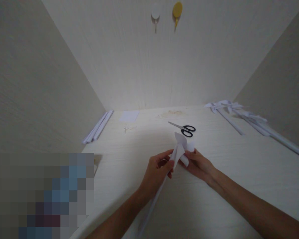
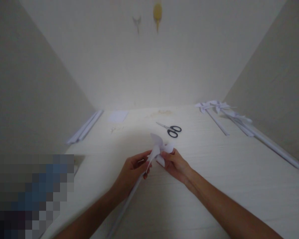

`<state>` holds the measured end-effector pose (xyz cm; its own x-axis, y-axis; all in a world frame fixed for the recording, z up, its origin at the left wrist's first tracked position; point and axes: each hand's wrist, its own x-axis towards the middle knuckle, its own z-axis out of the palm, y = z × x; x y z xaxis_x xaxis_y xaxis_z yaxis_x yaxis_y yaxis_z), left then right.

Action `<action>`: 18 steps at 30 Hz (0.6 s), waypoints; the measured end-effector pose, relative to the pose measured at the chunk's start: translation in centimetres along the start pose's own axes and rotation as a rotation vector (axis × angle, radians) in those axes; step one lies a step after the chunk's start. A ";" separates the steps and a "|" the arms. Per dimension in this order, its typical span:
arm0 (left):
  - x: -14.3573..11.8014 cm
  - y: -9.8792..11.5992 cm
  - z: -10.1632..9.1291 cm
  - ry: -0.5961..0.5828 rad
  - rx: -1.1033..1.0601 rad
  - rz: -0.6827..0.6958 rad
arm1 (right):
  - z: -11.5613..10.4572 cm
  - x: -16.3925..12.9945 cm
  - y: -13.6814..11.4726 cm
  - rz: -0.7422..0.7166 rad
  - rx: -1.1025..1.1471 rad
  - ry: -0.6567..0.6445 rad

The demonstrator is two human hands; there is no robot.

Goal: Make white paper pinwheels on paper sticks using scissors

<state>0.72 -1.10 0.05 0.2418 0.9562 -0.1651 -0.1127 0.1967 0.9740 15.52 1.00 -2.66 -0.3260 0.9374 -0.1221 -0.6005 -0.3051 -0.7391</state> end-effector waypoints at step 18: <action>0.0 -0.1 -0.1 -0.034 0.106 0.005 | 0.6 0.0 -0.1 0.027 -0.157 0.072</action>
<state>0.62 -1.11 -0.10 0.2742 0.9488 -0.1569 -0.0117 0.1664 0.9860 15.08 0.94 -2.18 -0.2840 0.9407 -0.1858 -0.4690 -0.3053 -0.8288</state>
